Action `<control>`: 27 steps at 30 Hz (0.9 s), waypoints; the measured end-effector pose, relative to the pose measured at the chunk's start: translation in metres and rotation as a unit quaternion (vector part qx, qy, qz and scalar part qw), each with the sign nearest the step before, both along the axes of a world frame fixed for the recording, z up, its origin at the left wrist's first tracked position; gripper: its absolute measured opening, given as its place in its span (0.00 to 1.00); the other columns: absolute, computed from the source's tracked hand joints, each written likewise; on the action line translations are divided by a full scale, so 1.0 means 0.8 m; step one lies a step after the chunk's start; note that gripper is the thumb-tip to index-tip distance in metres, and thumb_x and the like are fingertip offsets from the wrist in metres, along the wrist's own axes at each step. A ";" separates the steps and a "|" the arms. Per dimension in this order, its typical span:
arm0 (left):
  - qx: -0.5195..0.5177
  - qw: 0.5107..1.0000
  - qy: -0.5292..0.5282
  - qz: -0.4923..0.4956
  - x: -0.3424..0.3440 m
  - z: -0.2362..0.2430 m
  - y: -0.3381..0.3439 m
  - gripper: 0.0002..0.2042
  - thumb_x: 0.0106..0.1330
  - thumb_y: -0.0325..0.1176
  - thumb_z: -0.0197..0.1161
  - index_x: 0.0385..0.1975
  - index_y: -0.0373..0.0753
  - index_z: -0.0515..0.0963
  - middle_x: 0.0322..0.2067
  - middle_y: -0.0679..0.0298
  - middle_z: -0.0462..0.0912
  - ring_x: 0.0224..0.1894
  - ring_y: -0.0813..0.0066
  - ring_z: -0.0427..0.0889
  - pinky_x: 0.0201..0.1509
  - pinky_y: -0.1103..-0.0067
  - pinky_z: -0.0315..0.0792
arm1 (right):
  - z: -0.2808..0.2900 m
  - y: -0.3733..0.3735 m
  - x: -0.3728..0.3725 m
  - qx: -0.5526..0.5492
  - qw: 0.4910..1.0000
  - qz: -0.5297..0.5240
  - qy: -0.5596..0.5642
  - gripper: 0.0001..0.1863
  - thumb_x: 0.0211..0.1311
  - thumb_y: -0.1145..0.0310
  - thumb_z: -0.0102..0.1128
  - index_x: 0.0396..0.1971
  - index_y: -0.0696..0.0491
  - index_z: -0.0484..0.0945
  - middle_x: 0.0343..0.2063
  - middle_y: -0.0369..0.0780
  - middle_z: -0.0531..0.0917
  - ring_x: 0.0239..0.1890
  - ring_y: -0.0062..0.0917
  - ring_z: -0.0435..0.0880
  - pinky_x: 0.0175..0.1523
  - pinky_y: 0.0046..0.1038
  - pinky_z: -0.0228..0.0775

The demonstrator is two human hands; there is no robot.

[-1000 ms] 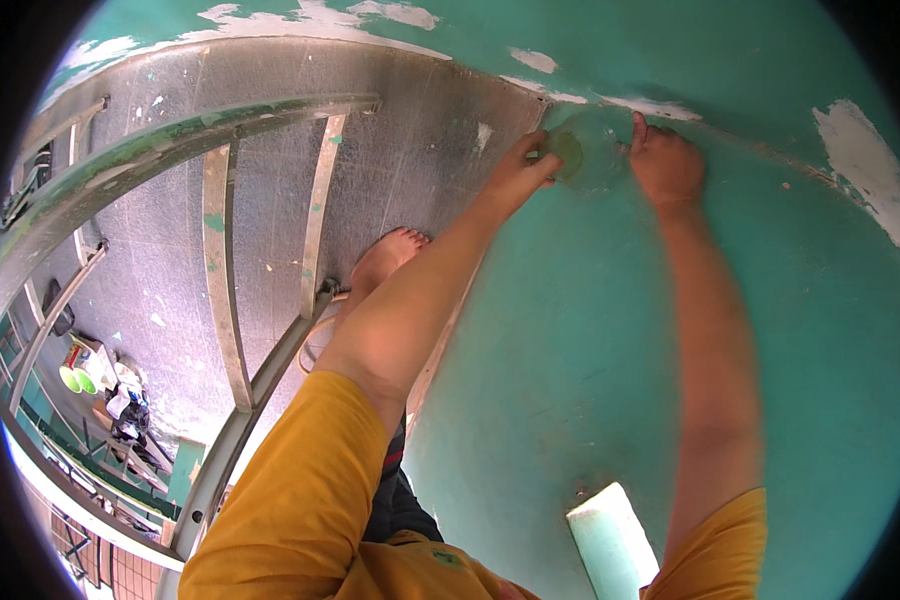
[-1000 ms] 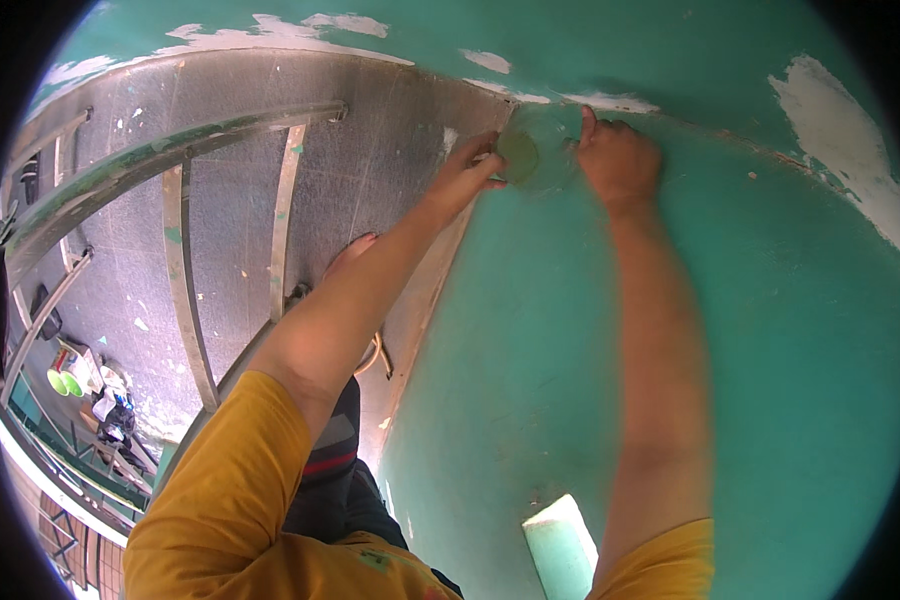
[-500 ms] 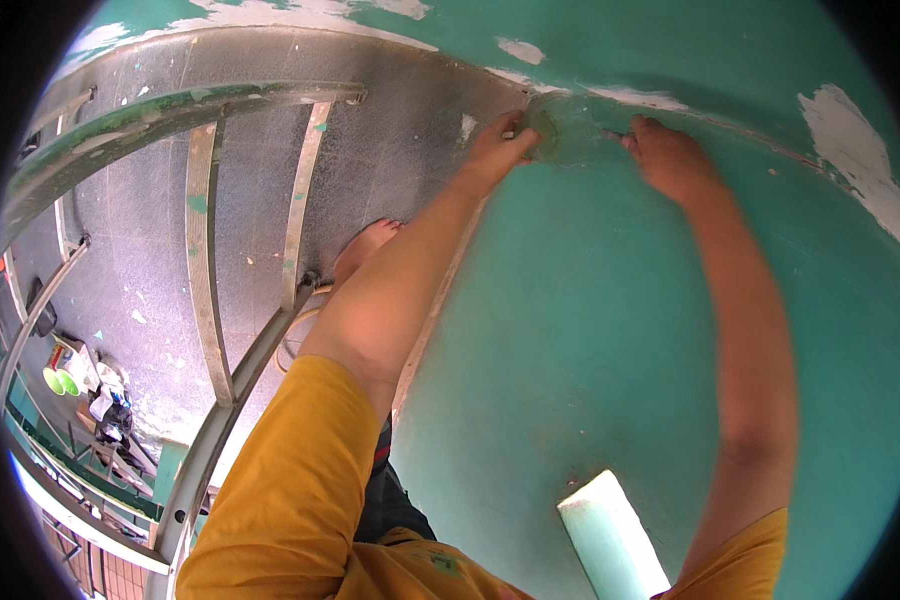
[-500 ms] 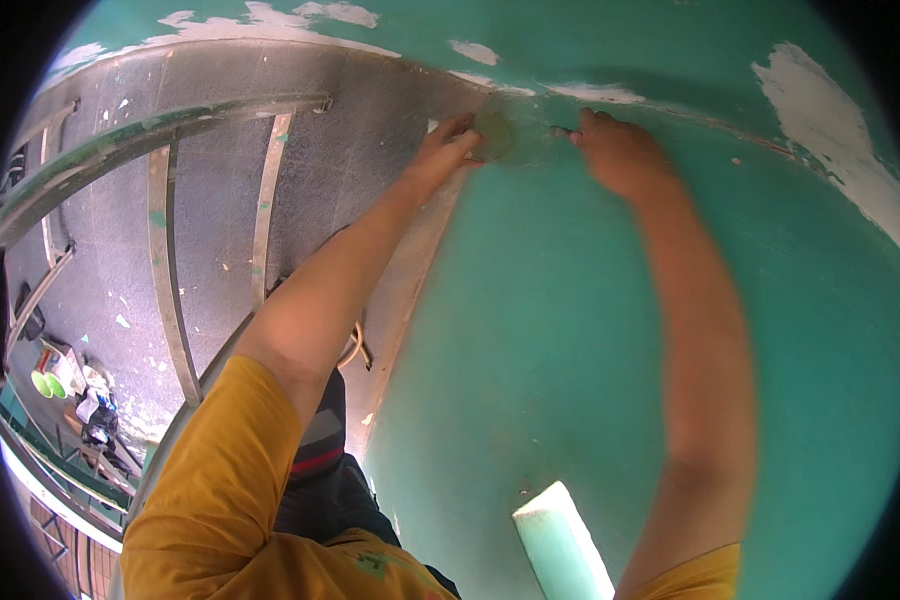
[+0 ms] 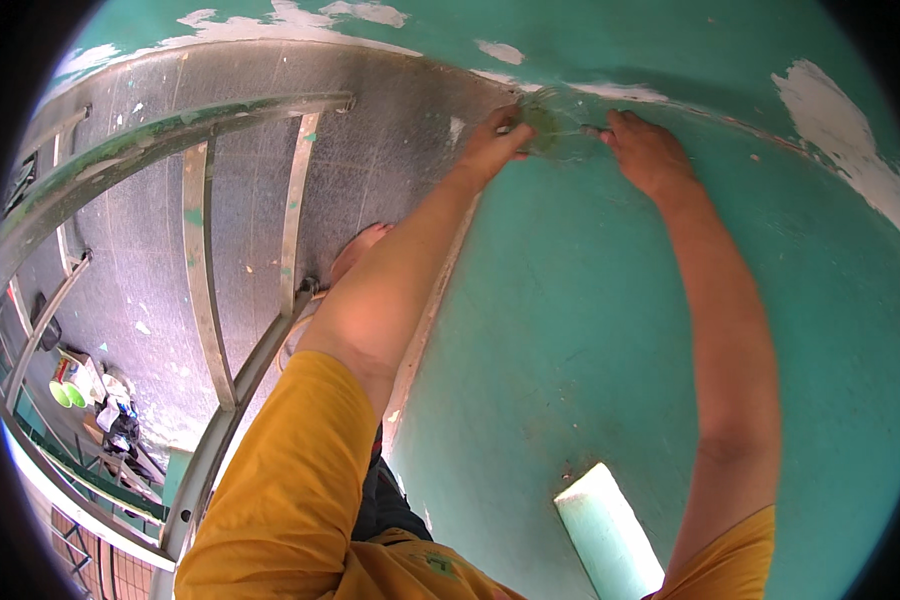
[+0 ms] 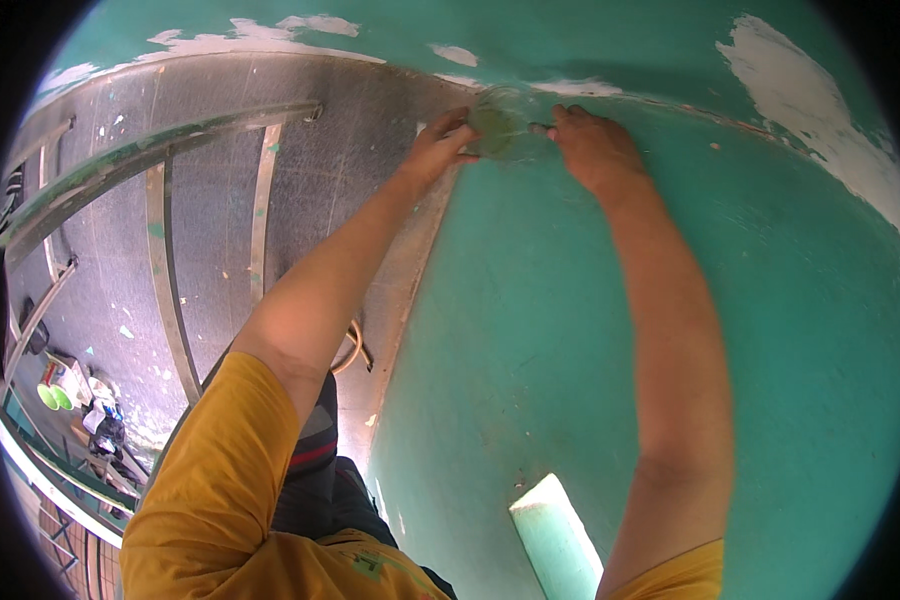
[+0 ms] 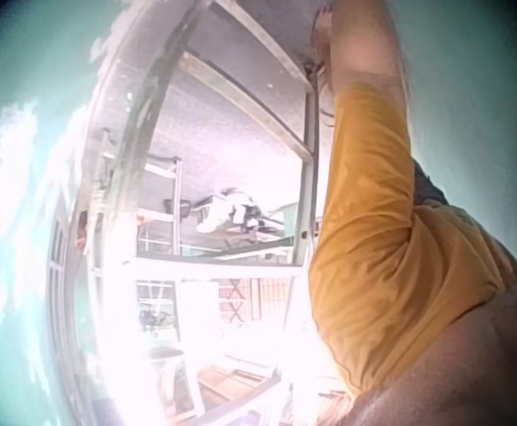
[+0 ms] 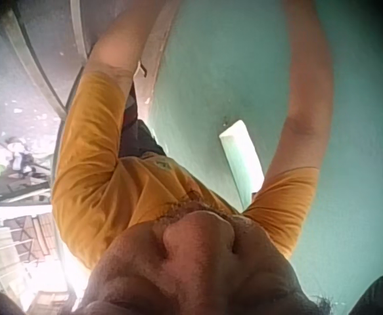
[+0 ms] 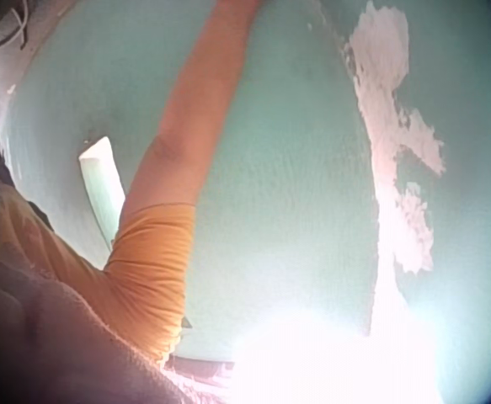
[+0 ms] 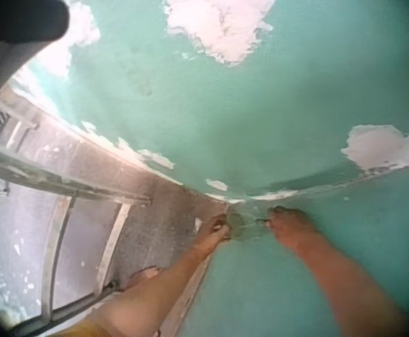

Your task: The person sits on the floor and mixes a white compound in a container using a putty knife and a small trowel. They then apply the compound to a small damaged area on a green wall using a circular tool and a trowel.

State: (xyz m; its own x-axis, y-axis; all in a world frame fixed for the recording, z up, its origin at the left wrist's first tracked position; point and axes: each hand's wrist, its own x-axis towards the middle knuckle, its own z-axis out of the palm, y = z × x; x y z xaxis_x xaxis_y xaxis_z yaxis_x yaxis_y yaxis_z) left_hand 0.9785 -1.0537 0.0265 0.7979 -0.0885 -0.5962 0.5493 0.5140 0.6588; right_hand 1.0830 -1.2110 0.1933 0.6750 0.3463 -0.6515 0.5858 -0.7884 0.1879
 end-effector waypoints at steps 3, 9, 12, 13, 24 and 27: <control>-0.005 1.000 -0.004 -0.003 0.002 0.001 0.001 0.37 0.56 0.42 0.66 0.66 0.33 0.64 0.61 0.48 0.70 0.54 0.61 0.80 0.52 0.75 0.79 | -0.001 -0.001 -0.002 0.005 1.000 0.012 -0.006 0.17 0.76 0.59 0.43 0.53 0.53 0.70 0.48 0.45 0.79 0.48 0.44 0.80 0.52 0.45 0.74; -0.003 1.000 0.022 -0.016 0.007 0.005 0.006 0.37 0.57 0.42 0.65 0.67 0.34 0.64 0.62 0.50 0.70 0.55 0.61 0.79 0.53 0.76 0.79 | -0.003 -0.002 -0.003 -0.009 0.999 0.039 -0.016 0.17 0.76 0.59 0.42 0.53 0.53 0.70 0.48 0.44 0.78 0.49 0.42 0.80 0.52 0.42 0.75; -0.007 1.000 0.009 -0.011 0.009 0.001 0.007 0.37 0.57 0.42 0.65 0.67 0.34 0.64 0.63 0.50 0.69 0.56 0.61 0.78 0.54 0.76 0.78 | -0.001 0.004 -0.002 -0.026 0.999 0.046 -0.010 0.15 0.75 0.60 0.42 0.51 0.53 0.71 0.48 0.43 0.79 0.49 0.41 0.81 0.51 0.42 0.76; -0.005 1.000 0.012 -0.009 0.009 -0.001 0.007 0.37 0.57 0.42 0.65 0.67 0.34 0.65 0.63 0.50 0.69 0.57 0.61 0.78 0.54 0.76 0.78 | 0.000 0.008 -0.001 -0.039 0.998 0.046 -0.002 0.15 0.75 0.60 0.43 0.50 0.53 0.71 0.47 0.43 0.79 0.49 0.40 0.81 0.51 0.42 0.76; -0.011 0.999 0.034 -0.007 0.011 -0.002 -0.001 0.37 0.56 0.42 0.65 0.67 0.34 0.65 0.63 0.51 0.69 0.59 0.60 0.75 0.55 0.75 0.77 | -0.002 0.011 -0.004 -0.027 1.000 0.015 -0.004 0.13 0.75 0.62 0.44 0.49 0.53 0.71 0.46 0.42 0.78 0.47 0.39 0.81 0.49 0.42 0.76; -0.016 0.999 0.040 -0.004 0.010 -0.001 -0.002 0.37 0.57 0.41 0.65 0.67 0.34 0.64 0.63 0.52 0.69 0.59 0.61 0.75 0.56 0.75 0.77 | -0.002 0.014 -0.005 -0.037 0.999 0.009 -0.003 0.12 0.75 0.63 0.45 0.48 0.53 0.71 0.46 0.42 0.78 0.48 0.39 0.81 0.49 0.42 0.76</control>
